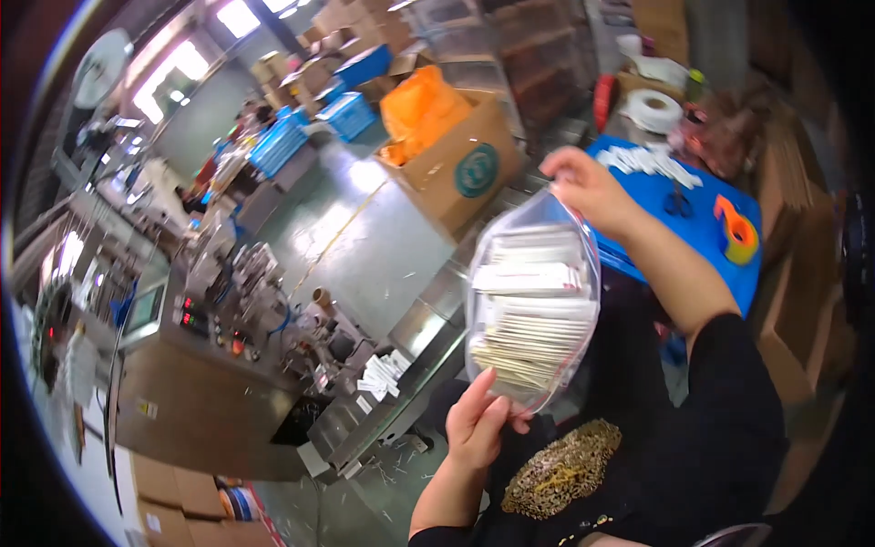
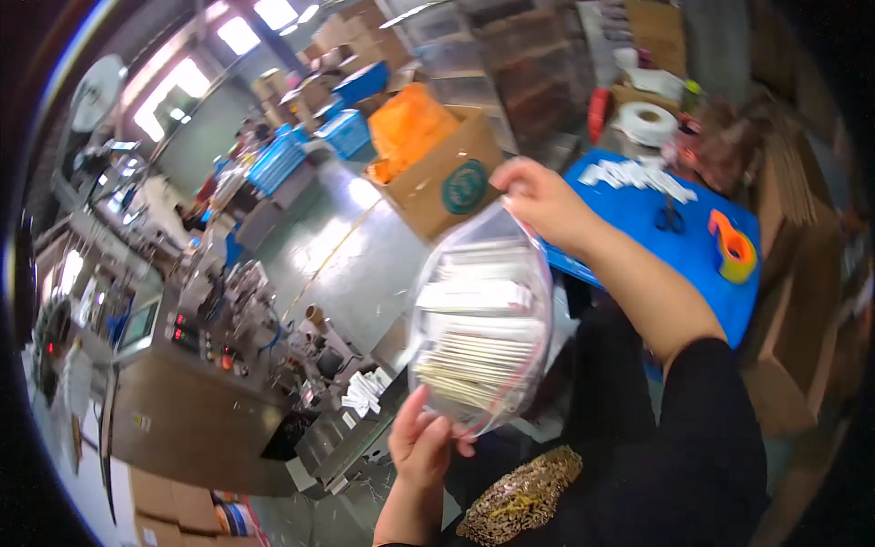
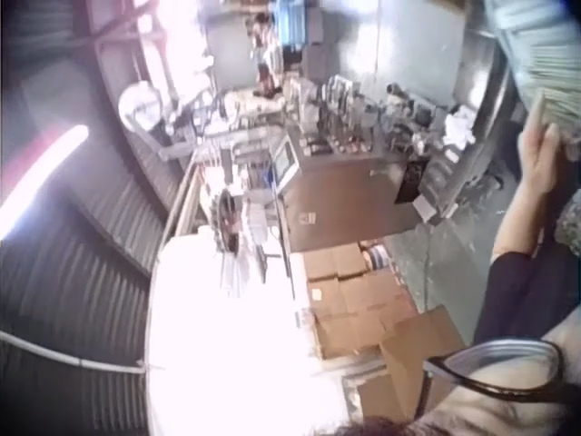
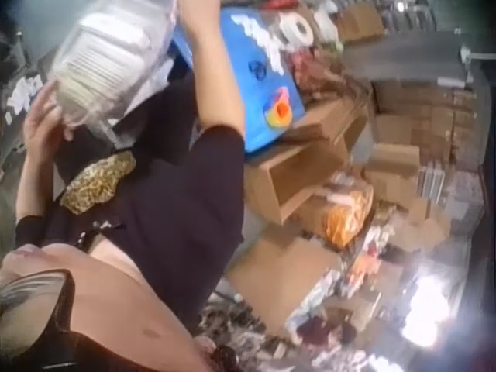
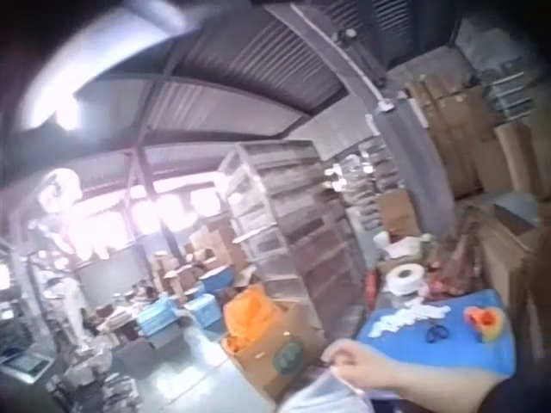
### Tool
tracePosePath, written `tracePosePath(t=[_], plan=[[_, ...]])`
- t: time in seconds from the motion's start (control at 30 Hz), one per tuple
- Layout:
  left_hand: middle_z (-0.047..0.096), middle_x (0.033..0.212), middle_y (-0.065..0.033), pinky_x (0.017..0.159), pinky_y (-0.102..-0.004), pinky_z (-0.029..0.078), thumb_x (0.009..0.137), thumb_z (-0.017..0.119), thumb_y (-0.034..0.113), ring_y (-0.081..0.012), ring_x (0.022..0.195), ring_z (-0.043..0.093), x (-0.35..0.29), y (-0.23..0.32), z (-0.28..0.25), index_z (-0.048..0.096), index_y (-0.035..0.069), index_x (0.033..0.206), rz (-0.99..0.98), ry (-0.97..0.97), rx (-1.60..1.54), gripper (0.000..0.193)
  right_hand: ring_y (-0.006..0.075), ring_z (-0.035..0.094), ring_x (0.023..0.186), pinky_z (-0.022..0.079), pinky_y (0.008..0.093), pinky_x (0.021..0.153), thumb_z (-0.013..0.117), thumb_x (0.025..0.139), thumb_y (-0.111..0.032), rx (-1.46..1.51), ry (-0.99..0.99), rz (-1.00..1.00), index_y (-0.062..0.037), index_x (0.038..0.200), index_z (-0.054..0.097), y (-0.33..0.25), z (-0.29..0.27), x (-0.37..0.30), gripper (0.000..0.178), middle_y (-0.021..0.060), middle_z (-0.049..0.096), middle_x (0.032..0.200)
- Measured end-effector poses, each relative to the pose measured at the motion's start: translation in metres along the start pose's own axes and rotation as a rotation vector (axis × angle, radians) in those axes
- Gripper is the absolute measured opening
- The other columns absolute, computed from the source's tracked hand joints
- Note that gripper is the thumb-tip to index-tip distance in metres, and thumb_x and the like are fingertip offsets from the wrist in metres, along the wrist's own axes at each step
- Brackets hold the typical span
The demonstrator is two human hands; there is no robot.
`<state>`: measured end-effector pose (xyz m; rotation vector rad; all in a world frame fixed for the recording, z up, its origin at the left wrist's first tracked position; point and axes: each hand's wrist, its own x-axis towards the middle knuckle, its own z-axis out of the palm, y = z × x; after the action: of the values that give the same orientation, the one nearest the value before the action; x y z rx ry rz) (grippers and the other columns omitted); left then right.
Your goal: Packaging stacks of white envelopes into plastic bags and then placing those bags into a larger shipping box.
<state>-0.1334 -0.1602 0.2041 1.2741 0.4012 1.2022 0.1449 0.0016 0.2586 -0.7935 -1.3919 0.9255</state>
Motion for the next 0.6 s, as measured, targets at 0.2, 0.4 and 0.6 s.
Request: tracePosePath(t=[0.2, 0.4, 0.6], plan=[[0.064, 0.08, -0.0191, 0.063, -0.032, 0.052, 0.086, 0.042, -0.008, -0.0239, 0.066, 0.065, -0.016, 0.018, 0.06, 0.055, -0.005, 0.109, 0.05, -0.186, 0.064, 0.027, 0.0007, 0.038, 0.052, 0.029, 0.0176, 0.047, 0.052, 0.081, -0.002, 0.023, -0.006, 0.05, -0.0065, 0.104, 0.049, -0.07, -0.026, -0.039, 0.024, -0.0066, 0.042, 0.06], [0.064, 0.086, -0.0127, 0.068, -0.0306, 0.05, 0.081, 0.051, -0.006, -0.0229, 0.073, 0.064, -0.003, 0.004, 0.097, 0.057, -0.002, 0.11, 0.133, -0.749, 0.325, 0.031, 0.0012, 0.041, 0.053, 0.031, 0.0177, 0.05, 0.053, 0.082, -0.003, 0.118, -0.021, 0.189, -0.0065, 0.105, 0.051, -0.064, -0.056, -0.095, 0.023, -0.0054, 0.044, 0.061], [0.057, 0.075, -0.0097, 0.058, -0.0324, 0.042, 0.08, 0.052, 0.006, -0.0206, 0.061, 0.052, 0.015, 0.016, 0.056, 0.06, -0.005, 0.096, 0.308, -0.52, -0.394, 0.021, 0.0027, 0.04, 0.056, 0.032, 0.0182, 0.051, 0.055, 0.081, -0.002, 0.025, -0.043, 0.059, -0.0064, 0.107, 0.051, -0.068, -0.057, -0.118, 0.026, -0.0045, 0.044, 0.065]])
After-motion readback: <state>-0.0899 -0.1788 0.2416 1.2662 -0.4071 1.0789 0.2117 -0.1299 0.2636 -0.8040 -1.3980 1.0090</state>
